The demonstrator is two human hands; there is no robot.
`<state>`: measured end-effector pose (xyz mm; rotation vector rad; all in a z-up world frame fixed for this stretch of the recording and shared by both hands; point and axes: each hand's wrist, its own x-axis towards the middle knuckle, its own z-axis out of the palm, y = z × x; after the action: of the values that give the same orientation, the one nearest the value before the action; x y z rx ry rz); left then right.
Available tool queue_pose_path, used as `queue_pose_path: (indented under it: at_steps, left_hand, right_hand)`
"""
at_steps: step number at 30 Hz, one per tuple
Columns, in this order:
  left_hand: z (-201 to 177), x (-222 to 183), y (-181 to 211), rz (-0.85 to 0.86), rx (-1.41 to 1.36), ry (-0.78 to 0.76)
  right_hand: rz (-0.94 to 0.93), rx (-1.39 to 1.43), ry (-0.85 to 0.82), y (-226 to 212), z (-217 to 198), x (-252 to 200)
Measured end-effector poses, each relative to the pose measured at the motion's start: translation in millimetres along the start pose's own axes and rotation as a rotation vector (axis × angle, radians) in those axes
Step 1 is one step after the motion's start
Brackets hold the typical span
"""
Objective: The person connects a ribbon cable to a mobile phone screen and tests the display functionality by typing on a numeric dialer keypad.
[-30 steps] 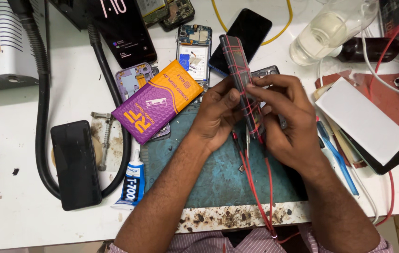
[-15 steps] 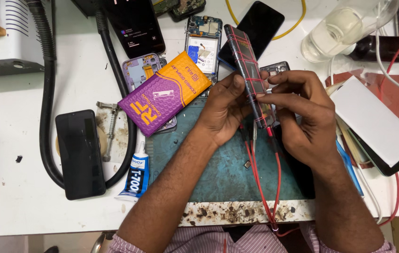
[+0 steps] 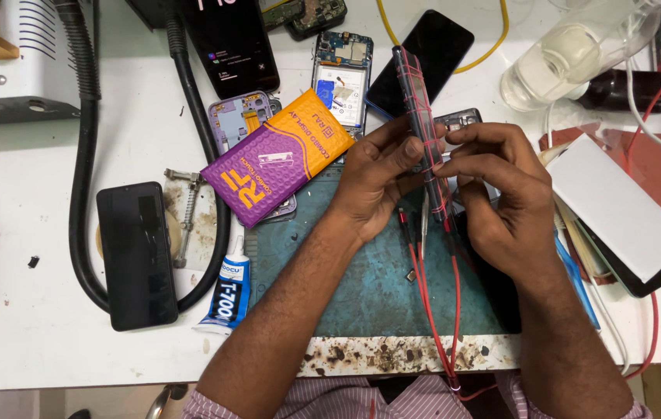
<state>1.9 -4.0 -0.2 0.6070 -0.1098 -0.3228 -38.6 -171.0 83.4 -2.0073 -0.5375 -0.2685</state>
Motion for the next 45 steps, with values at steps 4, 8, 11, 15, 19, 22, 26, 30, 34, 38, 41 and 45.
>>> queue_pose_path:
  at_steps: [4,8,11,15,19,22,26,30,34,38,41,45]
  left_hand:
    - [-2,1,-2,-0.016,-0.056,0.001]
    - [-6,3,-5,-0.018,-0.111,0.013]
    - [-9,4,-6,-0.016,-0.111,0.031]
    - [-5,5,-4,-0.047,-0.232,0.037]
    - [0,4,1,-0.072,-0.459,0.052]
    - [0,3,3,-0.037,-0.503,0.016]
    - [-1,4,5,-0.061,-0.547,0.015]
    - [-1,3,6,-0.076,-0.539,0.024]
    - [-1,4,5,-0.087,-0.543,0.026]
    - [0,4,5,-0.082,-0.514,0.043]
    - [2,3,7,-0.085,-0.501,0.056]
    - [2,3,7,-0.094,-0.473,0.1]
  right_hand:
    - [-0.074,0.019,0.018,1,-2,-3]
    - [-0.088,0.039,0.007,4,-1,-5]
    - [-0.046,0.054,-0.009,5,0,-6]
    - [-0.001,0.13,-0.008,8,-3,-5]
    - [-0.006,0.199,0.008,12,-4,-4]
    - [-0.035,0.224,0.0,12,-4,-3]
    - [-0.061,0.203,0.005,10,1,-2]
    - [-0.099,0.104,0.011,10,5,-2]
    - [-0.093,0.08,-0.012,10,6,-1]
    - [-0.083,0.057,-0.012,11,2,-2]
    - [-0.101,0.075,0.022,14,-1,-2]
    - [-0.047,0.141,0.12,17,-4,-9]
